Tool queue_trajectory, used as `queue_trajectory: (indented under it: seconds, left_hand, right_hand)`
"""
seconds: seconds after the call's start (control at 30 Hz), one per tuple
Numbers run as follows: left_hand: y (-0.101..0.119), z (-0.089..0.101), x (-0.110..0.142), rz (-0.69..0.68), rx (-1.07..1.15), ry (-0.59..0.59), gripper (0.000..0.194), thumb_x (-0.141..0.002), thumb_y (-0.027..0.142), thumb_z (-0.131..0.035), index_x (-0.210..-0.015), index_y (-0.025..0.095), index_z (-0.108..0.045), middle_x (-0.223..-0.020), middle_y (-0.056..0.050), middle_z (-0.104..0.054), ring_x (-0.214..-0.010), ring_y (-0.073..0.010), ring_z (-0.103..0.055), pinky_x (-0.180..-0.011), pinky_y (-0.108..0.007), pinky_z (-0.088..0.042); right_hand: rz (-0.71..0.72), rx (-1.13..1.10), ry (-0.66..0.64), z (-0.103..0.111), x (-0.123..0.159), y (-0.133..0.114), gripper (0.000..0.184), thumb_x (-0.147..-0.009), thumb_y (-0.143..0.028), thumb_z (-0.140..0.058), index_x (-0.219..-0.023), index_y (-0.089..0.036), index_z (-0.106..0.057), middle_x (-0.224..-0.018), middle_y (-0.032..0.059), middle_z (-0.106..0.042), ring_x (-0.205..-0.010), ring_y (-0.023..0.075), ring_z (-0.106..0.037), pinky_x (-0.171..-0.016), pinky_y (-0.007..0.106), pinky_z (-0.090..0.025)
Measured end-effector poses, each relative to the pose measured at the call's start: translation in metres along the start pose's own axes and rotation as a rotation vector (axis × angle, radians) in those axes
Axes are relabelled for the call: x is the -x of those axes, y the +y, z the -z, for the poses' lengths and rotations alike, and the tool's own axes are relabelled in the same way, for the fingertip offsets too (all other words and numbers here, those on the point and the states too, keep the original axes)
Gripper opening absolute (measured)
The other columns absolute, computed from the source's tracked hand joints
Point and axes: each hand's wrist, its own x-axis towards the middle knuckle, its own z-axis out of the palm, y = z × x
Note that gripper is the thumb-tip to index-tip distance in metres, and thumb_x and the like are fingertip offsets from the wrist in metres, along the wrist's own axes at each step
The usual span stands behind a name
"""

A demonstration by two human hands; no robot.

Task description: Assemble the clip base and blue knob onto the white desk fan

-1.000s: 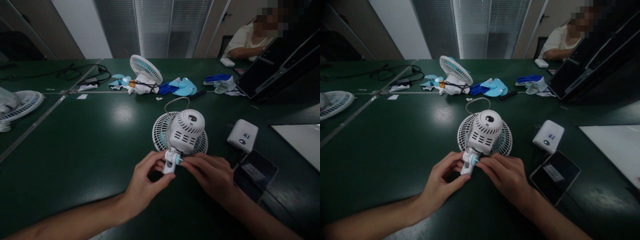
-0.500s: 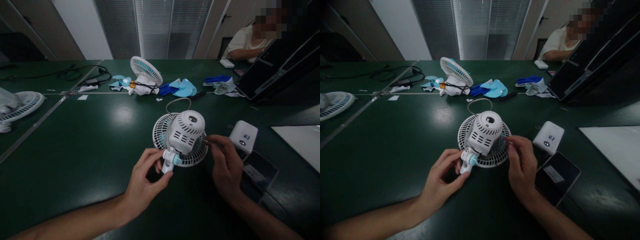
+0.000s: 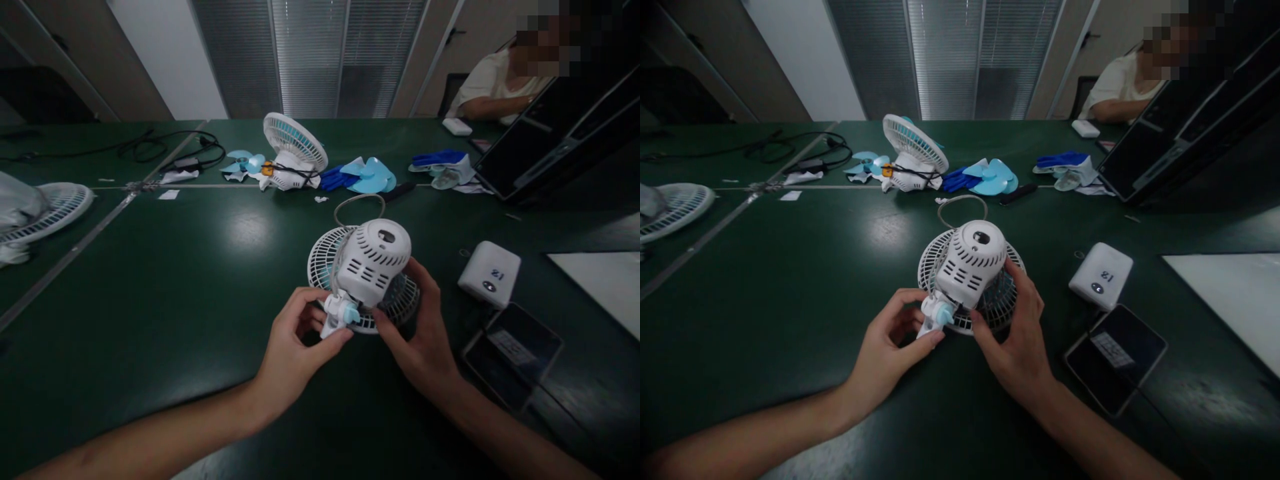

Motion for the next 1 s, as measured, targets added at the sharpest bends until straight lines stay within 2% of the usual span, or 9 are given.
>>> queue_trajectory:
  seconds: [0.1,0.23,0.37,0.47,0.6,0.7,0.83,1.0]
  left_hand:
    - [0.002,0.002,-0.006,-0.022,-0.034,0.027,0.032,-0.084,0.026,-0.079,-0.112,0.019,-0.063,-0.096,-0.005,-0.065,-0.081,-0.0180,-0.064,-0.075,-0.030,-0.055]
    - [0.002,0.008,-0.014,-0.097,-0.124,0.051,0.027,-0.087,0.022,-0.074,-0.111,0.020,-0.063,-0.101,-0.006,-0.065,-0.086,-0.0191,-0.064,-0.078,-0.031,-0.054]
    - [0.000,0.020,-0.024,-0.139,-0.229,0.103,0.028,-0.087,0.021,-0.071,-0.113,0.020,-0.063,-0.102,-0.006,-0.065,-0.086,-0.0197,-0.063,-0.074,-0.030,-0.052]
    - [-0.003,0.027,-0.029,-0.175,-0.293,0.122,0.027,-0.086,0.018,-0.069,-0.113,0.019,-0.063,-0.105,-0.007,-0.066,-0.091,-0.0213,-0.063,-0.078,-0.031,-0.052]
    - [-0.006,0.028,-0.029,-0.180,-0.300,0.122,0.027,-0.086,0.017,-0.068,-0.112,0.019,-0.063,-0.102,-0.006,-0.066,-0.088,-0.0207,-0.063,-0.076,-0.030,-0.052]
    - [-0.009,0.025,-0.027,-0.181,-0.265,0.114,0.026,-0.087,0.019,-0.069,-0.112,0.019,-0.061,-0.099,-0.005,-0.065,-0.085,-0.0198,-0.063,-0.075,-0.029,-0.051]
    - [-0.007,0.025,-0.023,-0.206,-0.266,0.024,0.028,-0.087,0.026,-0.076,-0.110,0.019,-0.062,-0.098,-0.005,-0.063,-0.078,-0.0167,-0.057,-0.069,-0.027,-0.047]
    - [-0.003,0.026,-0.018,-0.346,-0.388,-0.159,0.033,-0.084,0.026,-0.081,-0.109,0.020,-0.060,-0.101,-0.004,-0.064,-0.079,-0.0160,-0.055,-0.069,-0.028,-0.045]
  right_hand:
    - [-0.003,-0.009,-0.005,0.003,0.000,0.001,0.075,-0.091,-0.035,-0.064,-0.156,-0.029,-0.026,-0.155,0.0118,-0.040,-0.141,0.0377,-0.039,-0.116,0.066,-0.032]
    - [-0.079,-0.144,-0.052,0.007,-0.002,0.004,0.067,-0.092,-0.035,-0.063,-0.153,-0.030,-0.035,-0.154,0.0091,-0.042,-0.143,0.0343,-0.039,-0.119,0.061,-0.033]
    - [-0.194,-0.359,0.019,0.005,-0.007,0.013,0.056,-0.096,-0.035,-0.060,-0.148,-0.031,-0.040,-0.153,0.0090,-0.044,-0.138,0.0296,-0.048,-0.114,0.053,-0.044]
    - [-0.241,-0.354,0.061,0.001,-0.009,0.020,0.056,-0.094,-0.034,-0.064,-0.146,-0.032,-0.042,-0.153,0.0092,-0.043,-0.139,0.0302,-0.047,-0.115,0.057,-0.042]
    - [-0.267,-0.385,-0.033,-0.001,-0.009,0.028,0.060,-0.094,-0.033,-0.066,-0.148,-0.033,-0.040,-0.153,0.0106,-0.044,-0.137,0.0304,-0.050,-0.114,0.059,-0.044]
    - [-0.228,-0.376,-0.041,-0.002,-0.008,0.031,0.061,-0.095,-0.032,-0.064,-0.149,-0.033,-0.038,-0.154,0.0108,-0.043,-0.139,0.0301,-0.049,-0.115,0.059,-0.043]
    - [-0.246,-0.342,-0.026,-0.001,-0.007,0.029,0.061,-0.095,-0.033,-0.063,-0.150,-0.033,-0.036,-0.157,0.0107,-0.039,-0.143,0.0315,-0.044,-0.118,0.060,-0.039]
    - [-0.295,-0.445,-0.032,0.000,-0.009,0.021,0.060,-0.094,-0.034,-0.065,-0.148,-0.033,-0.039,-0.156,0.0096,-0.042,-0.143,0.0304,-0.045,-0.119,0.058,-0.039]
